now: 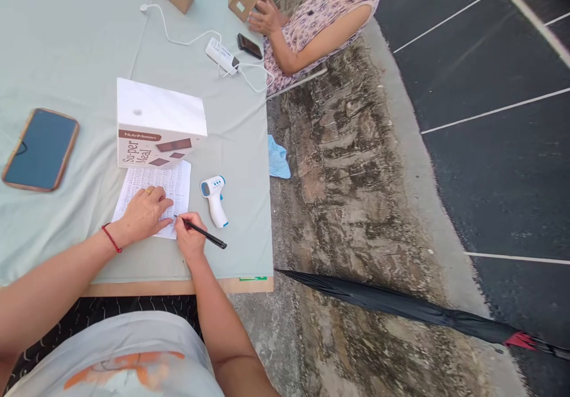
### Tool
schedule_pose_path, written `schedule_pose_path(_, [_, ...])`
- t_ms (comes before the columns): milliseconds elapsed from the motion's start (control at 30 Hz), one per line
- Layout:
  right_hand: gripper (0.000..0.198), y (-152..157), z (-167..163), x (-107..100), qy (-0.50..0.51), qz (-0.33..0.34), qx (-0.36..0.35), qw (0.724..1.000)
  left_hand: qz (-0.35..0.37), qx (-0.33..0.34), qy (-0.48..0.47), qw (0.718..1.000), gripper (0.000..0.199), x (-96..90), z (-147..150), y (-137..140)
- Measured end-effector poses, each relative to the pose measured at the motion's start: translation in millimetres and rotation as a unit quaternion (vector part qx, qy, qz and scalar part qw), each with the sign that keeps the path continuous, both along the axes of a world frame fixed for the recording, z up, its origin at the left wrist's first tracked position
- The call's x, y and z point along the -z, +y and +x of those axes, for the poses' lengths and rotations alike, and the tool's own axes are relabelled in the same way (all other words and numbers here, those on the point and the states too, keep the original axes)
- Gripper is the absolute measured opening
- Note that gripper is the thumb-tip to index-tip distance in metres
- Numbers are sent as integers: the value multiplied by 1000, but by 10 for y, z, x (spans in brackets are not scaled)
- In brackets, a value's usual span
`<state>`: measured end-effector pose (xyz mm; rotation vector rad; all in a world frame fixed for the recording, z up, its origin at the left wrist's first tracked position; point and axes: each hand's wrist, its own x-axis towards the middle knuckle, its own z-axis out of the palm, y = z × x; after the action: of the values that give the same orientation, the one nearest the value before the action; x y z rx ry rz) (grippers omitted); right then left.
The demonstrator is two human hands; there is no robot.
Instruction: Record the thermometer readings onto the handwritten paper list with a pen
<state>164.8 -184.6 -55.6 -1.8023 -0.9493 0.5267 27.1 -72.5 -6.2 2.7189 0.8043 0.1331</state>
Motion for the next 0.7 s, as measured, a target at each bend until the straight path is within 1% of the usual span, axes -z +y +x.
schedule_pose_path(300, [21,-1,-4,-14,11,0,7,1000,-13,-1,-36,999,25,34,-5,4])
schedule_pose_path(400, [20,3,-7,-21,22,7,6,1000,-8,2,-29,1000,25,44,-9,6])
schedule_pose_path(567, [19,-3,-4,-18,28,17,31,999,-10,-1,-34,999,25,31,-8,7])
schedule_pose_path(700, [20,-6,0,-21,21,7,18,1000,-3,3,-10,1000,26,6,-11,8])
